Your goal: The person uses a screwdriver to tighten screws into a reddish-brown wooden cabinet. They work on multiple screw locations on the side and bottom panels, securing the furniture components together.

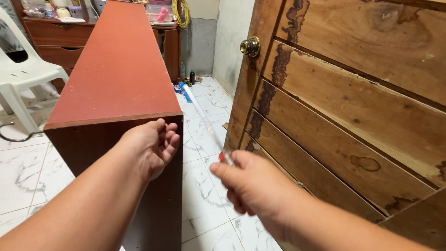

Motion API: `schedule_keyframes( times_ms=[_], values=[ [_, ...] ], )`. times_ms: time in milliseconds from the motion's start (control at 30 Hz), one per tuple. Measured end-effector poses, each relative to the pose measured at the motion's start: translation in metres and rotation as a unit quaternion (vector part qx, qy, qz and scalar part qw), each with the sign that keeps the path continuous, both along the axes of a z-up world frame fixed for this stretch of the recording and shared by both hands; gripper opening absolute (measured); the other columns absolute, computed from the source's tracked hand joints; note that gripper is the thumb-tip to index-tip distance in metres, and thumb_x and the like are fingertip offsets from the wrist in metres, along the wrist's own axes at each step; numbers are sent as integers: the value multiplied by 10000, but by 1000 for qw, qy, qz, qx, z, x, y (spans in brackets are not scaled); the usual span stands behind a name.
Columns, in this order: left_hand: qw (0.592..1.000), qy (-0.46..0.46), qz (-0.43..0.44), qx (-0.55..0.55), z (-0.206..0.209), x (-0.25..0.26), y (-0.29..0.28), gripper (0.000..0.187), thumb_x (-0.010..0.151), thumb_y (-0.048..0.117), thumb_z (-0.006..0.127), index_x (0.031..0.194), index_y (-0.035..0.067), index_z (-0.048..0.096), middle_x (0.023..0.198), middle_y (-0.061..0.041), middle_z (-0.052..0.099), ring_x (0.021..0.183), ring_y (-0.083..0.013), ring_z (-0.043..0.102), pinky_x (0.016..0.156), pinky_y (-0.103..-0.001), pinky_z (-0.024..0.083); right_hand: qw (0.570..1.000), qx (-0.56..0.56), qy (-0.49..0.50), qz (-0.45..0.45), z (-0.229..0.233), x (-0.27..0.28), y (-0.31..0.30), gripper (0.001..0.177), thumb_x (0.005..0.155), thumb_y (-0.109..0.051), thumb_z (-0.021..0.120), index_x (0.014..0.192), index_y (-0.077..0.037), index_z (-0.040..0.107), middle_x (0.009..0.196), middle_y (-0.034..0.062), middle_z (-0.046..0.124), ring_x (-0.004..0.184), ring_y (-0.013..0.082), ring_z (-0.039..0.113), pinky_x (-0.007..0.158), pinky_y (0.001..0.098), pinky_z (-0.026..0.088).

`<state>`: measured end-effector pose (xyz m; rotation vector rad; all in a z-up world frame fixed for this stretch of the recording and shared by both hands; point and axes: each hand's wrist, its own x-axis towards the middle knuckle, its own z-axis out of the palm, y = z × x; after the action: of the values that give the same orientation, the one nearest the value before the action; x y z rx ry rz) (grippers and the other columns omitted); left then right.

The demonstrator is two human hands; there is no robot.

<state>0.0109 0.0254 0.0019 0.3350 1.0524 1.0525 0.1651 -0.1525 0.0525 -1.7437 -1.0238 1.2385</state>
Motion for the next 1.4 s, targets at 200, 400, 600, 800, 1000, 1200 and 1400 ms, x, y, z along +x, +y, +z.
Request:
schedule_keyframes(
  times_ms=[200,400,600,800,1000,1200,1400],
  values=[
    [999,-46,-24,9,-8,-3,9,272,1051,298,560,925,61,604,839,-35,654,661,-94,584,653,-237,587,998,32,45,-17,4,1,33,232,894,-326,681,873,-114,590,678,8,549,531,115,471,451,284,364],
    [997,-33,-63,14,-13,-6,11,266,1054,268,544,930,55,645,796,-20,621,631,-87,563,604,-215,570,998,24,63,-18,1,-12,64,201,898,-305,680,915,-114,621,770,-2,593,609,121,518,530,293,435],
    [996,-61,-68,-5,-9,-7,11,232,1044,247,549,932,64,637,804,-20,656,627,-92,564,594,-220,562,997,72,7,-22,-11,-12,119,254,912,-346,679,962,-97,662,776,33,580,632,146,530,511,310,383],
    [995,-53,-82,10,-10,-9,10,219,1043,239,572,943,58,643,792,-17,644,624,-99,562,603,-236,573,997,57,34,-50,-18,-9,181,212,897,-301,715,957,-104,664,814,-5,658,651,132,509,526,301,393],
    [987,-106,-116,-24,-7,-14,9,288,1077,252,445,962,60,626,794,-32,646,634,-115,589,622,-260,595,996,28,56,-68,-26,-25,211,279,891,-368,772,830,-103,711,730,23,622,602,127,444,522,273,359],
    [973,-137,-182,-43,1,-22,-1,287,1068,262,423,912,96,598,756,-20,639,614,-130,599,586,-271,588,997,25,52,-49,-28,-25,222,230,871,-262,773,845,-67,655,734,93,663,553,175,558,491,312,441],
    [962,-145,-230,-20,7,-32,-18,262,1047,255,493,900,95,640,720,-4,643,596,-100,608,582,-256,598,997,51,30,-48,-29,-25,222,225,861,-268,789,891,-75,678,746,57,676,614,150,563,520,301,424]
  ],
)
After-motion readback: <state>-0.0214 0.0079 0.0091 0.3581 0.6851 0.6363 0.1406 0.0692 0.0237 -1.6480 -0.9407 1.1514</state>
